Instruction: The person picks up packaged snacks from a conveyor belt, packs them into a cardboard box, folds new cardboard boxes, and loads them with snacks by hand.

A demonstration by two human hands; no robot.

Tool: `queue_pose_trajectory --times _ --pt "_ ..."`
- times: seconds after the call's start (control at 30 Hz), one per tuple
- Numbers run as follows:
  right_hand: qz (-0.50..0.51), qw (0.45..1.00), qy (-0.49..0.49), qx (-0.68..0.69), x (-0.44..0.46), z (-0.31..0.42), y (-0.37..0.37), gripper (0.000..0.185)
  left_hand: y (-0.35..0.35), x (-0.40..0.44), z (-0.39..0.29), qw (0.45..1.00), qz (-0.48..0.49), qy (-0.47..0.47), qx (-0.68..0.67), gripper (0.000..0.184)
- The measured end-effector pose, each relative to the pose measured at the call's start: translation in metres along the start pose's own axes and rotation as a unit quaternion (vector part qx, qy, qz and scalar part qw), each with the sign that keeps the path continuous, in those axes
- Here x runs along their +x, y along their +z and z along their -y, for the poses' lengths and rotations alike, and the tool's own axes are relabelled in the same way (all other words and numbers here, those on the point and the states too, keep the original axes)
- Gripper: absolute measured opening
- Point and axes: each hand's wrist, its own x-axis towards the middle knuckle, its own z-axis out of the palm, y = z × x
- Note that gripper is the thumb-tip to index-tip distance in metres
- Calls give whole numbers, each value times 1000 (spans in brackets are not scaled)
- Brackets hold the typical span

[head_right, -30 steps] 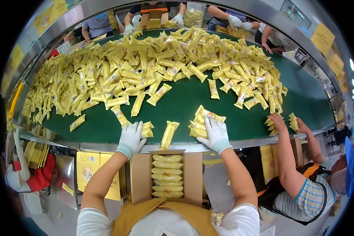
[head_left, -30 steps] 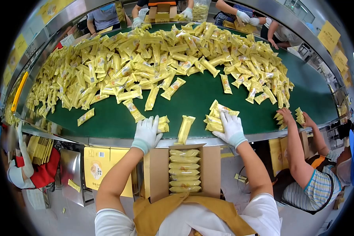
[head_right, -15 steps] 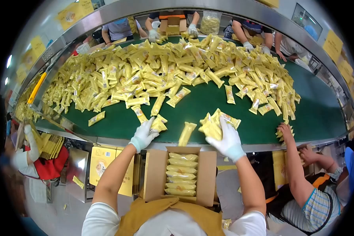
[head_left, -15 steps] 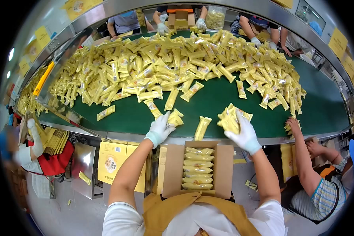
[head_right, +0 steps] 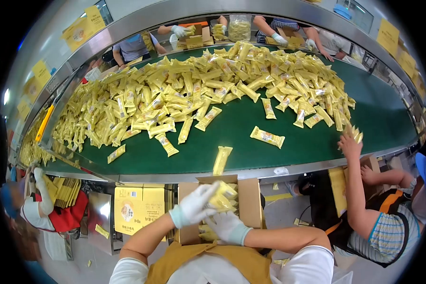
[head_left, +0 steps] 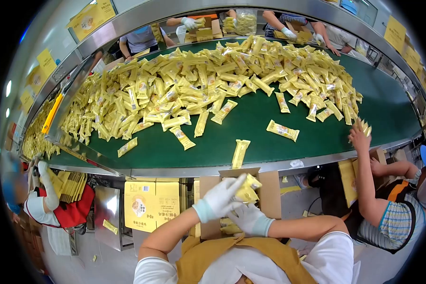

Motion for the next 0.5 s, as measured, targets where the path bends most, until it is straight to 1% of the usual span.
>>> queue_pose_trajectory --times 0.03,0.07,0.13,0.17,0.27,0.37,0.43,0.47,0.5 --pt "-6 1000 -4 25 -4 -3 -6 78 17 1 6 995 -32 44 83 80" --pt "19 996 14 91 -4 -6 -6 71 29 1 12 990 -19 48 133 77" --pt "-25 990 -27 136 -13 -14 -10 62 47 1 16 971 6 55 233 71" --pt "-44 988 -45 138 -17 -17 -1 59 54 0 17 970 -17 59 236 61" --pt "-99 979 -65 167 -36 -16 -20 49 53 -5 2 963 65 6 261 60" --pt "-143 977 -67 143 -50 -20 -22 32 62 -9 6 979 98 -18 175 76" --pt "-199 973 18 117 -61 -25 -37 26 68 -20 -3 964 78 19 252 92" --pt "-224 967 58 104 -63 -30 -47 28 70 -24 -6 954 67 35 289 100" --pt "-339 928 106 113 -57 -36 -57 30 74 -24 -6 951 108 1 288 116"
